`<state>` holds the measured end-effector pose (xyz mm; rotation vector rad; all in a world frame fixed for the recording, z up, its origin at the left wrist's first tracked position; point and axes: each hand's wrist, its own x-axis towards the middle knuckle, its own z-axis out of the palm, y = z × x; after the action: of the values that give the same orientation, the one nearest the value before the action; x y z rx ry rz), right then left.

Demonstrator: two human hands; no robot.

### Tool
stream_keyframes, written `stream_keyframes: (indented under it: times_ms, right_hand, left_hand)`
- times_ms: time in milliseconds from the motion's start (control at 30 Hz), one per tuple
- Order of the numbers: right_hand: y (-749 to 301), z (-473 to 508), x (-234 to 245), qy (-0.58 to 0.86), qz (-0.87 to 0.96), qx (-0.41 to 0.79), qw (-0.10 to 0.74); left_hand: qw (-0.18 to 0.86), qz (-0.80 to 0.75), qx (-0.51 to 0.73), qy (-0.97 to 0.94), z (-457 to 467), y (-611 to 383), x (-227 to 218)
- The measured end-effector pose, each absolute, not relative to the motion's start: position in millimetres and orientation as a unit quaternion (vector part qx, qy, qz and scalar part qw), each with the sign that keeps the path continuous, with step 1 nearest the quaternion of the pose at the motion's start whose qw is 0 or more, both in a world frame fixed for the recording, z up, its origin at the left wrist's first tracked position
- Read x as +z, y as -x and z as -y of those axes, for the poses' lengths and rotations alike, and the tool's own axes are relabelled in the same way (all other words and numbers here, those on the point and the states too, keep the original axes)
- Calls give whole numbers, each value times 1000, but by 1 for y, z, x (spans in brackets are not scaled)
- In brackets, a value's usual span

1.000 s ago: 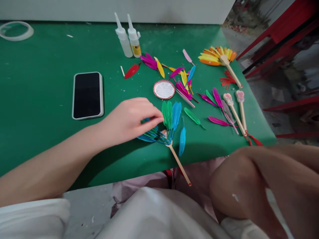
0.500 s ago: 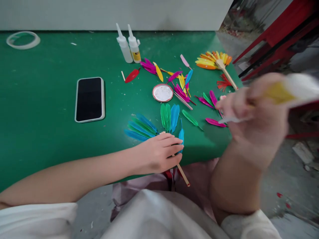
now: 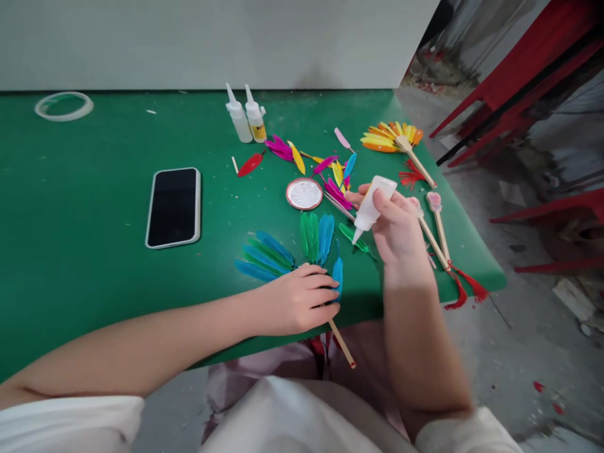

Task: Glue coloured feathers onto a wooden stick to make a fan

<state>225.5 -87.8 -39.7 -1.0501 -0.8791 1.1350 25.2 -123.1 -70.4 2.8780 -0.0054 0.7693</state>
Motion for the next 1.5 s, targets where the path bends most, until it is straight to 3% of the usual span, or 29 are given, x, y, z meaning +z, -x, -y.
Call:
stream_keyframes:
  times_ms: [167, 433, 733, 933, 1067, 1167, 1267, 1400, 1500]
  right_hand:
    - [-224, 88, -40, 427, 349, 485, 679]
    - [-222, 88, -37, 407, 325, 551, 653]
    - [-228, 100, -49, 538, 341, 369, 677]
    - [-239, 112, -44, 477, 128, 541, 681]
    - [-243, 115, -38, 409, 58, 607, 678]
    - [-246, 118, -36, 371, 37, 624, 687]
    - [-249, 122, -32, 332, 41, 624, 706]
    - [-251, 127, -23, 293, 83, 543, 783]
    - [-247, 129, -20, 315, 129, 480, 809]
  left_hand:
    - [88, -1, 254, -963, 122, -24, -72]
    - [68, -10, 237, -969, 123, -26, -76]
    - [45, -23, 191, -980, 128, -27, -74]
    - [-33, -190, 152, -969, 134, -49, -62]
    - [-60, -220, 121, -966, 140, -72, -59]
    - [19, -229, 141, -963, 139, -83, -60]
    - [187, -282, 210, -917, 128, -83, -51]
    - [452, -401, 244, -759, 105, -67, -22]
    - [530, -459, 248, -669, 93, -53, -4]
